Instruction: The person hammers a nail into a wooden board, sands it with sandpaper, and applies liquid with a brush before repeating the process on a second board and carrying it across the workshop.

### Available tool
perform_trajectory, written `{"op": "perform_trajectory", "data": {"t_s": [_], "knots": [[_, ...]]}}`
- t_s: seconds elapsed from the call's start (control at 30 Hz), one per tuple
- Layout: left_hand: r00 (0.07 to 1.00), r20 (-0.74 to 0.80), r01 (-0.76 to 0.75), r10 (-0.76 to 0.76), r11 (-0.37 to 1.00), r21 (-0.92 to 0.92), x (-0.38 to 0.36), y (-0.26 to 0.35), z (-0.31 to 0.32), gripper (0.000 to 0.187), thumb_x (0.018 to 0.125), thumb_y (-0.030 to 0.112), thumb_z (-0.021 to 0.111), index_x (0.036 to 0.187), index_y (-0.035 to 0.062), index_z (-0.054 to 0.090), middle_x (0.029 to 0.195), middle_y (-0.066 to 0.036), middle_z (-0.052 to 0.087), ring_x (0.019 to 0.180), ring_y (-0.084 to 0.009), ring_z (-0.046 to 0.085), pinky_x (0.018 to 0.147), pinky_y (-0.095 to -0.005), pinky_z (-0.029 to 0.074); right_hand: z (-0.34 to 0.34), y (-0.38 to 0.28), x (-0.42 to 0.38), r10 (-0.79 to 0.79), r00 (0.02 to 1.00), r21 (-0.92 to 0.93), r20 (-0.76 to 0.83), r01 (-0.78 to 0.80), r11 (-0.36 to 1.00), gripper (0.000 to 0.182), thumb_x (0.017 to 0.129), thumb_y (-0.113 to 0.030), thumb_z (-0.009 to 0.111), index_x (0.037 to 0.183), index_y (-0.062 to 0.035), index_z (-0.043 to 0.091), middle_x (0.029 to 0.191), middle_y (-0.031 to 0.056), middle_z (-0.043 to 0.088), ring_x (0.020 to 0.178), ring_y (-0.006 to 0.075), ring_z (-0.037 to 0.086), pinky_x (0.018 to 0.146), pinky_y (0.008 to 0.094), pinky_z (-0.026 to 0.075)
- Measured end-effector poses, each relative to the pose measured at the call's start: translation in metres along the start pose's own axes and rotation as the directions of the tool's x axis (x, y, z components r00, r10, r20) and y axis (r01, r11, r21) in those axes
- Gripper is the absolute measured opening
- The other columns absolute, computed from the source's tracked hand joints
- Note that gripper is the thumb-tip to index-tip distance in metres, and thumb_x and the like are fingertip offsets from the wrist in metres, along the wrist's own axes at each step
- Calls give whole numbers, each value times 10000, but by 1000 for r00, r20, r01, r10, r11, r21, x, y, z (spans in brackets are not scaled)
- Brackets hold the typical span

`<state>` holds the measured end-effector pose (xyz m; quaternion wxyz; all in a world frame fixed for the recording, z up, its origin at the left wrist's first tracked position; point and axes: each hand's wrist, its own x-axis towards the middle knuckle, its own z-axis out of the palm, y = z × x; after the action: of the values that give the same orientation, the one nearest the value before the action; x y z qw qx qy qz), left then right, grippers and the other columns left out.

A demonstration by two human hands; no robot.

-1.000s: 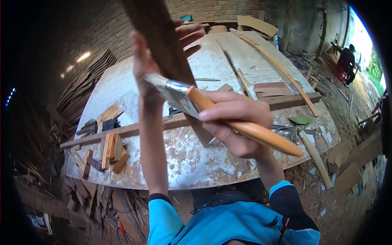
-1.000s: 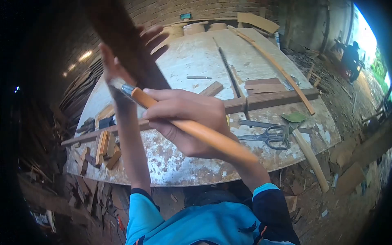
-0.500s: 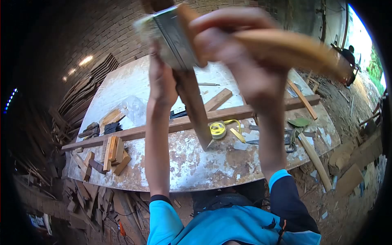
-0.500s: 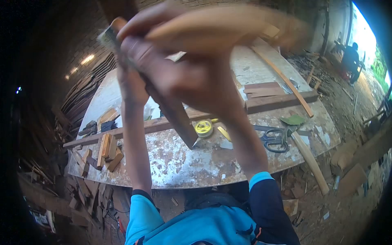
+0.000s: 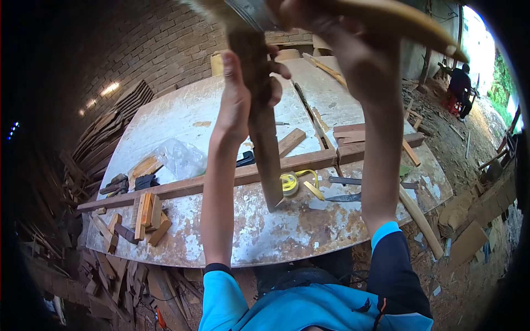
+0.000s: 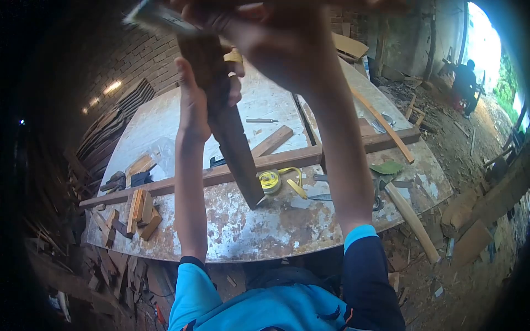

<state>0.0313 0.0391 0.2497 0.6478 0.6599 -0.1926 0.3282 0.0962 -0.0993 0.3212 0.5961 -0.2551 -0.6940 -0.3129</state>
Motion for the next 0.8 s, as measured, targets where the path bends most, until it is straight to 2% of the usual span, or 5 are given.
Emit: {"op": "perform_trajectory", "data": {"t_s": [0.23,0.37,0.43,0.63,0.8], "knots": [[997,10,77,-77,995,-55,-1,-2,-2,853,830,780,239,1187,38,465,793,-69,577,545,-98,476,514,-243,396,-7,-4,6,113,993,-17,36,-112,994,72,834,24,636,903,3,632,923,68,648,796,140,621,701,235,512],[996,31,82,-80,996,-39,3,0,2,894,798,817,191,1177,55,464,767,-45,564,556,-88,455,515,-229,362,-10,5,11,-255,966,-471,-31,211,857,108,849,-17,638,946,-63,648,899,54,673,797,137,642,681,216,517],[991,39,133,-130,988,-84,1,-1,12,885,802,816,199,1164,57,476,760,-41,556,547,-86,438,521,-229,357,-5,-1,8,117,992,-283,47,-99,954,132,844,-53,657,972,-85,660,918,44,687,770,125,648,648,216,522],[993,96,79,-69,992,-101,4,-3,7,881,845,770,230,1291,34,417,737,-47,527,512,-78,371,498,-235,344,-15,4,8,-272,962,-353,-21,247,902,132,863,-87,649,973,-14,644,985,77,639,871,155,621,753,252,517],[988,154,32,-26,999,-34,5,-9,7,811,851,769,188,1171,86,486,842,-50,580,544,-79,395,520,-232,345,-11,-18,-5,47,995,-64,-90,-52,997,197,854,-136,669,989,2,627,915,75,661,767,146,634,687,256,534]]}}
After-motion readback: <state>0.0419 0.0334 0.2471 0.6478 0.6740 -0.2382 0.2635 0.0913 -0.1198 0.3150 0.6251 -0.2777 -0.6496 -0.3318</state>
